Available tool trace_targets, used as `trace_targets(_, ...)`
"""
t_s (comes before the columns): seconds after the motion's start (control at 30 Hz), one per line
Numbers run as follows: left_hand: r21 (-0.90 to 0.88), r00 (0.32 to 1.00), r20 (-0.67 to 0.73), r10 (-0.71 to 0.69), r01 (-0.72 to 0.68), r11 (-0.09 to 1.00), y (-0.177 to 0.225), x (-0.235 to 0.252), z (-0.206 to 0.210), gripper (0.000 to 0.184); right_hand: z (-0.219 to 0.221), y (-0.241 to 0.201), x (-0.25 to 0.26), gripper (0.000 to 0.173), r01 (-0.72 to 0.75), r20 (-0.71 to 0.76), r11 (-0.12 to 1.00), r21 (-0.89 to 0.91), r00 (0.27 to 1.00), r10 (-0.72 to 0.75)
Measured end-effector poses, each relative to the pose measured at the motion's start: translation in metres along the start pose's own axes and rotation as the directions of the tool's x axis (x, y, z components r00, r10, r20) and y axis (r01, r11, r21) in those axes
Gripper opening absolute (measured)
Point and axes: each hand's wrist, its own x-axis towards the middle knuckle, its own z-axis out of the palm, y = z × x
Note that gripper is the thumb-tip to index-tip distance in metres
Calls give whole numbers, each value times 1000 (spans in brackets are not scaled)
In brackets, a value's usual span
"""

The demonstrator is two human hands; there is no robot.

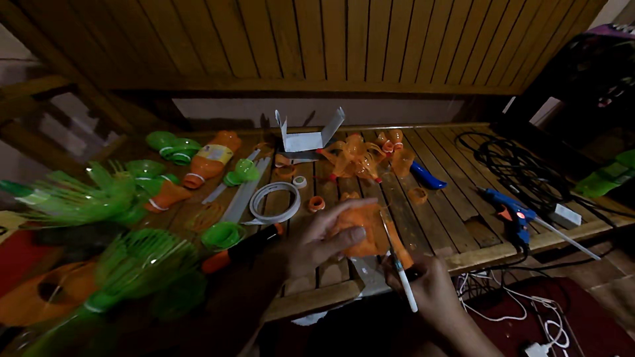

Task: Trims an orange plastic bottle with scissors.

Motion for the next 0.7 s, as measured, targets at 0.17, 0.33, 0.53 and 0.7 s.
trace_targets(0.17, -65, 998, 41, -57, 60, 996, 2, 0, -2, 58, -4, 1, 1, 16, -32, 74, 999, 22, 997, 30)
trace_targets(0.33, -108, 969, 105, -223, 234, 966, 18, -1, 5, 47, -7, -9, 3, 21, -82, 116, 996, -27, 990, 85)
trace_targets(0.53, -154, 962, 124, -243, 261, 953, 14, -2, 0, 44, -1, -2, 1, 18, 20, 45, 997, -70, 999, -17)
trace_targets(0.7, -286, 921, 168, -351, 386, 877, 16, 3, -3, 43, -3, 0, 0, 16, 58, 29, 993, -100, 998, -55)
